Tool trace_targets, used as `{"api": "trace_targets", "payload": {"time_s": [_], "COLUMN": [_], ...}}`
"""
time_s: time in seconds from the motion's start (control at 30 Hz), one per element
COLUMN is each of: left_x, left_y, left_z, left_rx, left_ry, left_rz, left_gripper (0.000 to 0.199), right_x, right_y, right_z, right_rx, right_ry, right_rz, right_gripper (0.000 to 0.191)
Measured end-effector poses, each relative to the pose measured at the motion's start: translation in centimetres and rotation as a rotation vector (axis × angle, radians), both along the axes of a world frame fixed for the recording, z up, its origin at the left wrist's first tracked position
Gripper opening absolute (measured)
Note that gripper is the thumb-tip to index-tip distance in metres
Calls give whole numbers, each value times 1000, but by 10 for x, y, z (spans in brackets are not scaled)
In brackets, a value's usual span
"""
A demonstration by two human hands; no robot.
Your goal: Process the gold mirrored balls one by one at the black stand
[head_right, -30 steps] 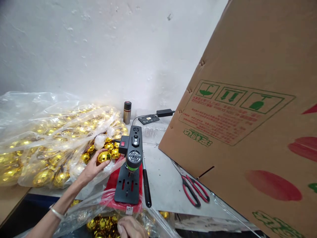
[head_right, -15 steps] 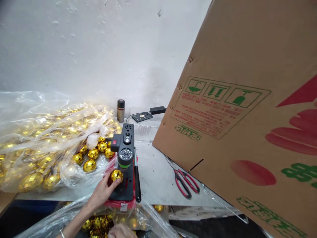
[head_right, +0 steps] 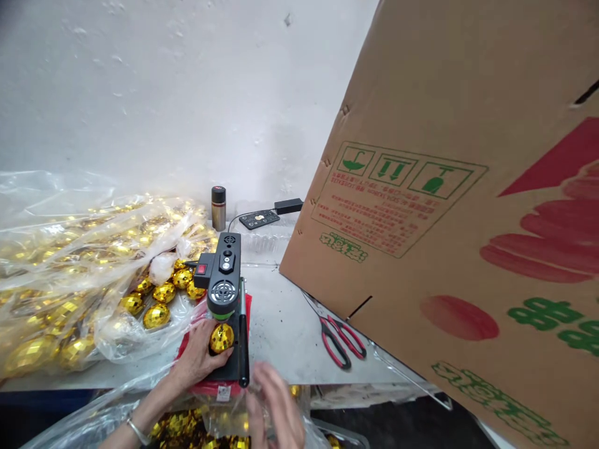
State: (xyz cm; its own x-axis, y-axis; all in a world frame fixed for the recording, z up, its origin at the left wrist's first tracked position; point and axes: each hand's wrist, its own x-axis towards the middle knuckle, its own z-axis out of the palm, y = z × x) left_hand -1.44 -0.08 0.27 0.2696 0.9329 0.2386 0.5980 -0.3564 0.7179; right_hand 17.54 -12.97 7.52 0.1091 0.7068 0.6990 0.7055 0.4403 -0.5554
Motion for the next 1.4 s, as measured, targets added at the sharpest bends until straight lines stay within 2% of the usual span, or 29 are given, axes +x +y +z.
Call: {"api": "trace_targets", "payload": {"time_s": [0.07,0.13,0.2,0.27,0.33,0.4,0.5,0.57,0.77,1.03,1.4], "left_x": [1,2,3,4,5,7,9,9,12,13,16], "left_y": [2,3,3,1,-1,-2,-4,-4,-5,-5,-2], "left_z": [1,1,1,0,0,1,3,4,4,0,0], "left_rx": [-7,-9,-14,-29,-49,-59,-60,-73,-97,-75,-62], "left_ry": [11,6,4,10,14,11,-3,-5,-11,-21,-40], "left_rz": [-24,-30,-22,-16,-14,-11,-1,-6,7,13,7], "left_gripper": [51,52,53,52,50,48,45,45,47,48,50], "right_x": [7,5,-3,-14,-24,-31,-36,-38,-44,-51,-47], "right_y": [23,44,61,71,77,79,82,83,83,83,85], "right_z": [29,57,77,84,78,62,39,31,24,15,0], "right_rx": [150,245,287,282,289,333,399,414,415,427,424], "right_ry": [-20,-99,-128,-89,-37,4,58,84,121,244,264], "right_rz": [-49,4,97,198,221,177,144,132,41,42,78], "right_gripper": [49,53,42,25,29,35,35,35,36,33,34]}}
